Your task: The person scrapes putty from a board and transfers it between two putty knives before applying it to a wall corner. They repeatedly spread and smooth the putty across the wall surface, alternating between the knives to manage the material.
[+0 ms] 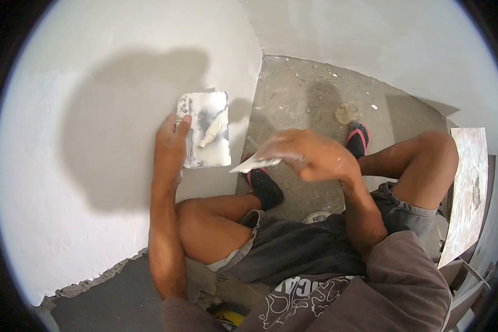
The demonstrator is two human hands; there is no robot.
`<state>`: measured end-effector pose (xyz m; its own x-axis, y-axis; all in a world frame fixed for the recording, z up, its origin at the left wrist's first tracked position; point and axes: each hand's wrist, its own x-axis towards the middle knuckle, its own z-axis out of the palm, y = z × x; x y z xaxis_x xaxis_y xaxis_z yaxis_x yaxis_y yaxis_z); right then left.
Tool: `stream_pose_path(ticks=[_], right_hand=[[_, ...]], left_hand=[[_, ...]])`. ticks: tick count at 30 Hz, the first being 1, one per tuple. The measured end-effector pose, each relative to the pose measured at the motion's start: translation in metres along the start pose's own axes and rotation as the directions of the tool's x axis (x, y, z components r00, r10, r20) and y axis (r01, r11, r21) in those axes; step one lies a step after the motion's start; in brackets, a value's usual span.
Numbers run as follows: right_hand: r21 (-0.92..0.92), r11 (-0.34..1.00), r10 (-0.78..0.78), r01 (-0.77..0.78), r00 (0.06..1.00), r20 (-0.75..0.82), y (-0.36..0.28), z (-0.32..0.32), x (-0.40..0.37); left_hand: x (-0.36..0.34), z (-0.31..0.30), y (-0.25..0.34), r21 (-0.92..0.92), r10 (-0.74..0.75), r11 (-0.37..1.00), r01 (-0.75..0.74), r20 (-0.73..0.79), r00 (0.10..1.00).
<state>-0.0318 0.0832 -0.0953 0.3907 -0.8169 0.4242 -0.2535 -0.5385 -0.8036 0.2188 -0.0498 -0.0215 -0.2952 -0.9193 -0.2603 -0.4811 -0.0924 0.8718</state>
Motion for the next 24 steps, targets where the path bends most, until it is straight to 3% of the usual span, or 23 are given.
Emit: stream_pose_path(ticks=[3,6,9,12,13,16,20,24], right_hand=[[0.201,0.956,0.229,-0.214,0.972,-0.057,0.01,-0.012,-0.007],[0.578,0.678,0.642,-0.455,0.75,-0.162,0.05,-0.008,-0.025],[0.891,0.413,0.747,-0.188,0.63,-0.213,0.108,0.014,-0.044],[0.966,0.243,0.878,-0.092,0.445,-0.179,0.157,0.051,-0.047],[0.978,0.207,0.879,-0.017,0.442,-0.178,0.177,0.067,-0.047],[0.982,0.144,0.943,-0.124,0.317,-0.098,0.222,0.106,-0.033],[0.984,0.109,0.966,-0.139,0.248,-0.072,0.244,0.132,0.001],[0.971,0.118,0.976,-0.206,0.205,-0.076,0.309,0.16,0.007]], left_hand=[[-0.004,0.005,0.005,-0.162,0.071,0.985,-0.067,0.02,0.997],[-0.003,0.004,0.005,-0.011,0.119,0.993,-0.119,0.013,0.993],[0.0,0.0,-0.004,0.133,0.057,0.988,-0.081,0.174,0.983],[-0.004,0.007,0.002,0.273,0.019,0.948,-0.165,0.469,0.883],[-0.001,0.011,-0.008,0.296,0.093,0.911,-0.287,0.531,0.842],[0.001,0.017,-0.006,0.359,-0.112,0.912,-0.198,0.682,0.723],[0.005,0.019,-0.009,0.329,-0.158,0.938,-0.114,0.694,0.702],[0.008,0.018,-0.023,0.302,-0.079,0.934,-0.193,0.7,0.71]])
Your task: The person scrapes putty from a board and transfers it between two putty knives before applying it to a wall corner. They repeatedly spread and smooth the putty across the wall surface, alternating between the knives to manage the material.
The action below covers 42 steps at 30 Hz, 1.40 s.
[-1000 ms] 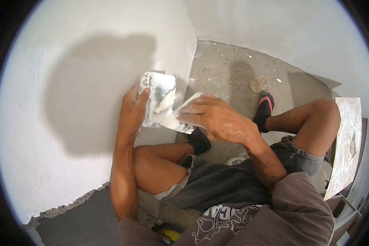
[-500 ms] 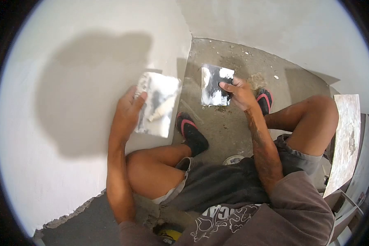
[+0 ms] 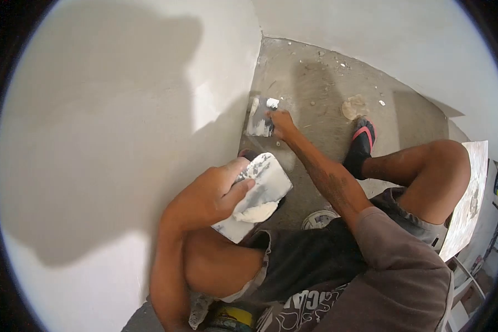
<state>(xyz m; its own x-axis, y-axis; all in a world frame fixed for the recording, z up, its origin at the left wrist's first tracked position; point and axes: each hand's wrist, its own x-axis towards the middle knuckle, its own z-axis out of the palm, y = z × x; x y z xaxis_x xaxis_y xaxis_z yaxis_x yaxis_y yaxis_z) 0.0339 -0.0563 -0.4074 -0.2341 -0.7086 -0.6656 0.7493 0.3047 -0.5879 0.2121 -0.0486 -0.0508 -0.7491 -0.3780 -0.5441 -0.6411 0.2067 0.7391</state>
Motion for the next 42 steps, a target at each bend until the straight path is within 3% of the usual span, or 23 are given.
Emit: stream_pose_path(ticks=[2,5,8,17,26,29,35,38,42], right_hand=[[-0.049,0.999,0.002,-0.004,0.999,-0.035,0.003,0.003,0.013],[0.018,0.999,-0.039,0.04,0.997,-0.059,0.005,0.006,0.02],[-0.084,0.996,0.008,-0.016,0.995,-0.099,0.002,0.008,0.03],[-0.148,0.989,-0.015,0.013,1.0,-0.014,0.001,0.017,0.034],[-0.191,0.981,-0.05,0.042,0.998,-0.038,0.011,0.022,0.046],[-0.312,0.95,-0.048,0.016,0.994,-0.097,0.007,0.027,0.044],[-0.426,0.9,-0.09,0.088,0.996,0.017,0.018,0.022,0.067],[-0.293,0.956,-0.001,-0.021,0.997,-0.076,0.011,0.04,0.06],[-0.355,0.931,-0.097,0.084,0.995,-0.02,0.023,0.048,0.069]], left_hand=[[0.0,-0.006,0.005,-0.022,-0.038,0.999,0.039,0.028,0.999],[-0.001,-0.005,0.01,-0.075,-0.024,0.997,0.023,-0.009,1.0],[-0.001,-0.005,0.01,-0.062,-0.044,0.997,0.044,-0.003,0.999],[0.002,-0.005,0.001,-0.008,-0.033,0.999,0.033,-0.002,0.999],[0.003,-0.008,0.003,-0.04,-0.046,0.998,0.046,0.003,0.999],[0.004,-0.009,0.001,-0.023,-0.036,0.999,0.036,0.004,0.999],[0.006,-0.01,0.0,0.0,-0.055,0.998,0.055,0.025,0.998],[0.007,-0.014,-0.001,0.003,-0.037,0.999,0.037,0.023,0.999],[0.007,-0.015,0.002,-0.03,-0.026,0.999,0.027,0.026,0.999]])
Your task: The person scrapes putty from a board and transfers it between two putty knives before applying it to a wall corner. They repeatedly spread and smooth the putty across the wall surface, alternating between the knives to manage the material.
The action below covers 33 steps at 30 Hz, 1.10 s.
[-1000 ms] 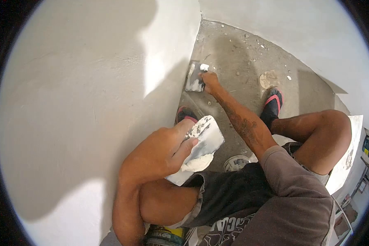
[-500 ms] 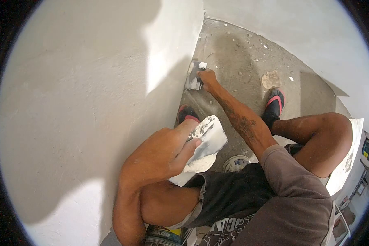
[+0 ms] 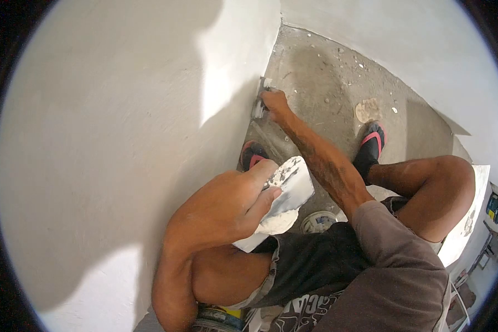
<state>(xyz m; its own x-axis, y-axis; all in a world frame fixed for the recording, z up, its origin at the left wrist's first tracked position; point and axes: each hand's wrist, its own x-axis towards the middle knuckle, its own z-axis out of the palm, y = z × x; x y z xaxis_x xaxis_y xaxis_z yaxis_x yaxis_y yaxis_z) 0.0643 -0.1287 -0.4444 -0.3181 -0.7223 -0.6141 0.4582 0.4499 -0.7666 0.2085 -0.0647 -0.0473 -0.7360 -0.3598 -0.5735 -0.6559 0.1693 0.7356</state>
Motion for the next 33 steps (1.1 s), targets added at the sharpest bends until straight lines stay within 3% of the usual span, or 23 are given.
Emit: stream_pose_path(ticks=[2,9,11,14,17,20,21,24,26,29,33], right_hand=[[-0.042,0.999,-0.017,0.016,1.0,-0.025,-0.002,0.007,-0.004],[-0.288,0.906,-0.321,0.31,0.947,0.01,-0.054,0.027,-0.063],[-0.424,0.818,-0.442,0.389,0.897,-0.029,-0.083,0.04,-0.103],[-0.483,0.65,-0.678,0.587,0.735,-0.019,-0.076,0.052,-0.118],[-0.432,0.713,-0.554,0.552,0.821,0.135,-0.097,0.049,-0.157],[-0.302,0.664,-0.664,0.684,0.725,0.182,-0.094,0.031,-0.18],[-0.221,0.737,-0.622,0.639,0.769,0.149,-0.095,0.025,-0.185],[-0.311,0.858,-0.466,0.41,0.875,-0.131,-0.057,0.007,-0.155],[-0.446,0.879,-0.281,0.17,0.94,-0.195,-0.037,-0.012,-0.112],[-0.445,0.852,-0.373,0.276,0.917,-0.144,0.005,-0.028,-0.062],[-0.331,0.923,-0.247,0.198,0.962,-0.112,-0.002,-0.021,-0.049]], left_hand=[[0.0,0.001,0.001,-0.049,0.028,0.998,-0.029,-0.018,0.999],[-0.002,0.002,0.002,-0.015,0.061,0.998,-0.061,-0.027,0.998],[-0.002,0.003,0.002,-0.019,0.058,0.998,-0.059,-0.024,0.998],[-0.001,0.004,0.001,-0.018,0.052,0.998,-0.053,-0.015,0.999],[0.0,0.002,0.004,0.019,0.044,0.999,-0.044,-0.002,0.999],[0.0,-0.002,0.008,-0.011,0.002,1.0,-0.002,0.0,1.0],[0.001,-0.002,0.008,-0.003,0.003,1.0,-0.003,0.002,1.0],[0.002,-0.002,0.007,0.01,-0.013,1.0,0.013,-0.007,1.0],[0.002,-0.002,0.008,0.006,-0.034,0.999,0.034,-0.012,0.999],[-0.004,0.006,0.01,0.008,-0.043,0.999,0.043,-0.015,0.999],[-0.003,0.007,0.007,0.007,-0.014,1.0,0.015,-0.034,0.999]])
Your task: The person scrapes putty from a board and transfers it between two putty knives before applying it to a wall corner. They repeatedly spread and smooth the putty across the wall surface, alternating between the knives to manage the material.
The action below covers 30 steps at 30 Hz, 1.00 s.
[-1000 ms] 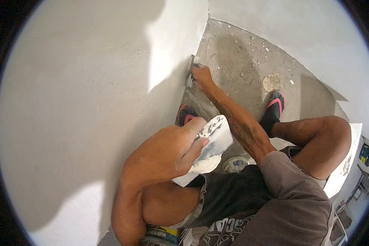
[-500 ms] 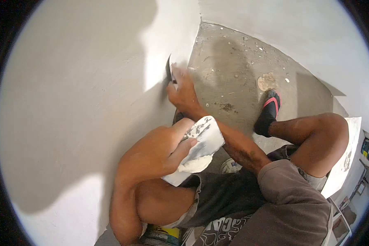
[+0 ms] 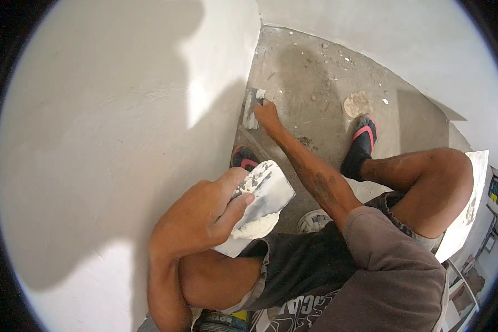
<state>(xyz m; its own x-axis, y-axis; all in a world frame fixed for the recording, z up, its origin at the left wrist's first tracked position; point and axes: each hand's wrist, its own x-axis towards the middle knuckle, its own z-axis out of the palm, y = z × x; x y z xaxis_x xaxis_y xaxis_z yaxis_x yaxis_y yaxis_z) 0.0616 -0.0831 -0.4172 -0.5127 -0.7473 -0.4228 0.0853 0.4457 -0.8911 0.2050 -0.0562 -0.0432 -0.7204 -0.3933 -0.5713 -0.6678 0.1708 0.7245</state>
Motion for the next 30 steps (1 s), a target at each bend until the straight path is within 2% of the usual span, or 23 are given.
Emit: stream_pose_path(ticks=[5,11,14,20,23,26,29,30], right_hand=[[0.164,0.983,0.079,-0.082,0.996,0.029,-0.015,0.014,0.003],[0.067,0.996,0.06,-0.066,0.995,0.084,-0.008,0.021,0.014],[-0.009,0.998,-0.056,0.057,0.997,0.06,-0.032,0.019,-0.005],[-0.018,0.946,-0.325,0.325,0.943,-0.072,-0.063,0.028,-0.058],[-0.007,0.894,-0.446,0.447,0.89,-0.093,-0.083,0.026,-0.088],[0.096,0.853,-0.513,0.514,0.858,-0.035,-0.103,0.011,-0.114],[0.197,0.902,-0.386,0.384,0.922,-0.03,-0.097,-0.008,-0.115],[0.125,0.96,-0.254,0.251,0.967,0.012,-0.094,-0.017,-0.107]], left_hand=[[0.001,-0.002,0.002,0.001,-0.043,0.999,0.043,0.032,0.999],[0.001,-0.002,0.003,-0.016,-0.038,0.999,0.039,0.027,0.999],[0.002,-0.002,0.003,-0.002,-0.022,1.0,0.022,0.028,0.999],[0.002,-0.002,0.001,-0.006,-0.008,1.0,0.008,0.028,1.0],[0.002,-0.002,0.002,0.005,-0.007,1.0,0.007,0.027,1.0],[0.003,-0.003,0.001,-0.007,-0.006,1.0,0.006,0.03,1.0],[0.001,-0.002,-0.001,-0.02,-0.011,1.0,0.011,0.021,1.0],[0.001,-0.001,-0.002,-0.013,-0.002,1.0,0.002,0.014,1.0]])
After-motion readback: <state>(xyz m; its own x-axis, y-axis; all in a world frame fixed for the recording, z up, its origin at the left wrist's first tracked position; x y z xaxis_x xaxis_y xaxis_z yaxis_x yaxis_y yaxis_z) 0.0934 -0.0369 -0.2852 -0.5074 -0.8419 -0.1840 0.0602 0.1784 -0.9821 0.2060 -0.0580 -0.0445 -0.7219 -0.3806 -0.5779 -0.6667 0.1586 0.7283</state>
